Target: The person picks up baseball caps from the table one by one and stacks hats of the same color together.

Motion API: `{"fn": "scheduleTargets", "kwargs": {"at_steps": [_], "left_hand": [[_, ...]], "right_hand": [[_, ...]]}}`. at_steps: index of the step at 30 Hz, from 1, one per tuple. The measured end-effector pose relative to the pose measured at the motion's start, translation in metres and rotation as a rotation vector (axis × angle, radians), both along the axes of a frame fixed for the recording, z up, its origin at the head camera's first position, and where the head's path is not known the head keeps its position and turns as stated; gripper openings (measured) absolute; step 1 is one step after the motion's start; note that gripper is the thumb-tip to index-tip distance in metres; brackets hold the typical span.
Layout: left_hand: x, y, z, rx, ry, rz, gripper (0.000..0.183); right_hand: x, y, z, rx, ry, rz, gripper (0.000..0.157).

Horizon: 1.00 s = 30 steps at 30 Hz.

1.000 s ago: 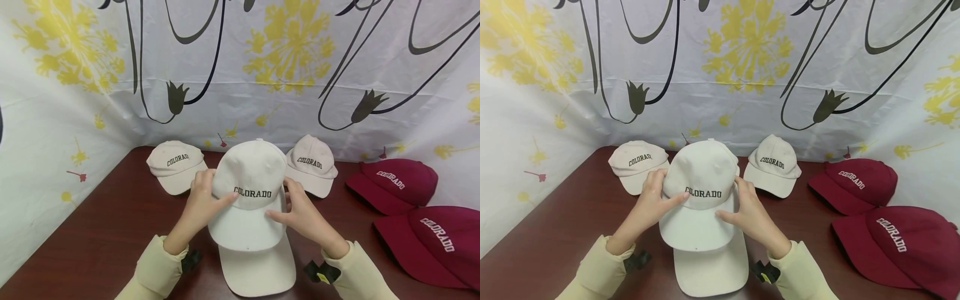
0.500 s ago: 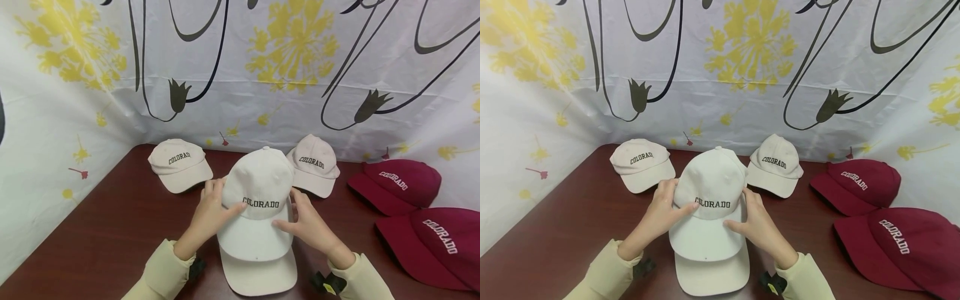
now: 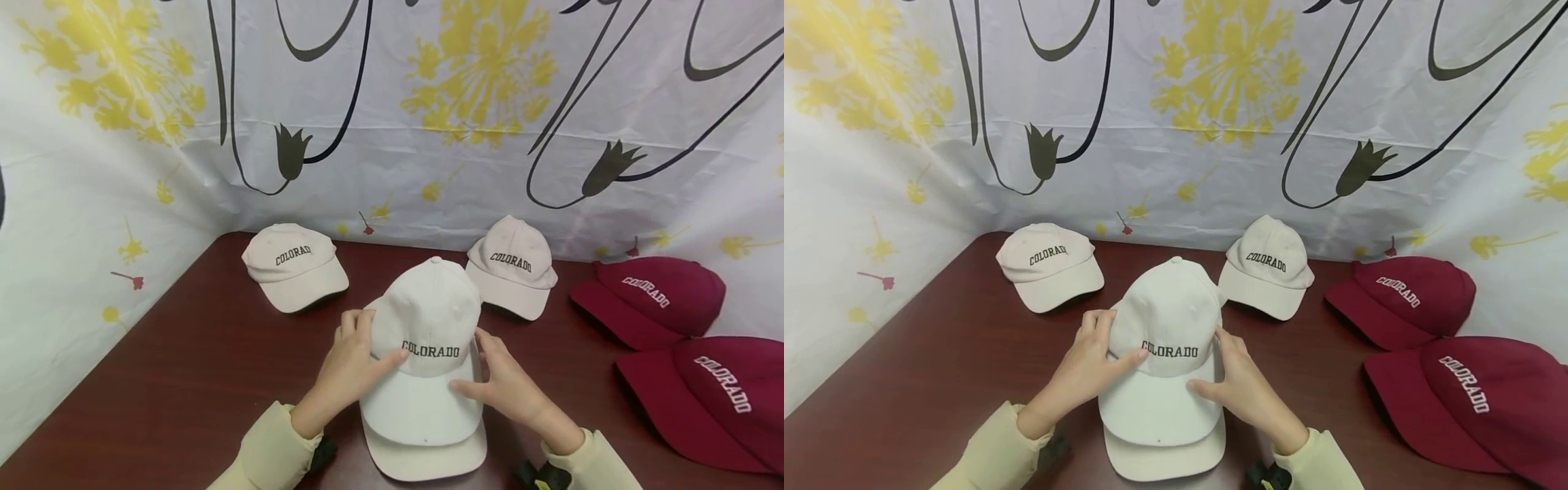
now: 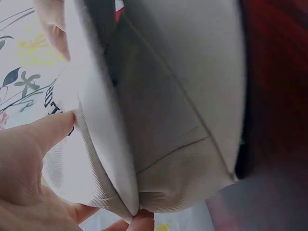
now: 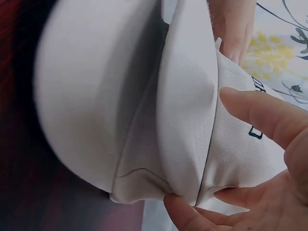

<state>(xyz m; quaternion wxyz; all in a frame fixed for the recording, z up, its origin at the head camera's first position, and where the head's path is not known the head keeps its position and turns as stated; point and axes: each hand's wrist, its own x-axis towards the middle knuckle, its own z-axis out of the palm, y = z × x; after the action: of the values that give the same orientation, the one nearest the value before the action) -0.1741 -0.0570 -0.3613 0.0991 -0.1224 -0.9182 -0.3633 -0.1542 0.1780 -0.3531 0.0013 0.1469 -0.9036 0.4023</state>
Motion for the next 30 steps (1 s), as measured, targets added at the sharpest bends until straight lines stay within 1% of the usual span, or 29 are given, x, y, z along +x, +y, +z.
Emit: {"fn": "scheduleTargets", "kwargs": {"at_steps": [4,9,15,18,22,26,30], "left_hand": [[0.002,0.000,-0.003,-0.015,-0.008,0.005,0.071],[0.004,-0.001,-0.005,-0.019,-0.018,0.003,0.071],[0.007,-0.004,-0.007,0.008,-0.053,-0.028,0.072],[0.008,-0.006,-0.009,0.005,-0.045,-0.049,0.074],[0.009,-0.010,-0.012,-0.018,-0.051,-0.067,0.080],[0.011,-0.013,-0.014,-0.047,-0.087,-0.076,0.084],[0.011,-0.014,-0.016,-0.103,-0.114,-0.087,0.086]], "right_hand": [[0.001,0.000,-0.004,0.032,-0.019,-0.007,0.090],[0.001,-0.002,-0.005,0.043,-0.020,0.001,0.091],[0.003,-0.001,-0.005,0.077,0.006,0.007,0.093],[0.004,-0.001,-0.009,0.089,0.035,0.021,0.097],[0.005,-0.003,-0.015,0.118,0.074,0.038,0.100],[0.006,-0.005,-0.018,0.135,0.089,0.037,0.100],[0.007,-0.005,-0.019,0.149,0.093,0.039,0.100]]}}
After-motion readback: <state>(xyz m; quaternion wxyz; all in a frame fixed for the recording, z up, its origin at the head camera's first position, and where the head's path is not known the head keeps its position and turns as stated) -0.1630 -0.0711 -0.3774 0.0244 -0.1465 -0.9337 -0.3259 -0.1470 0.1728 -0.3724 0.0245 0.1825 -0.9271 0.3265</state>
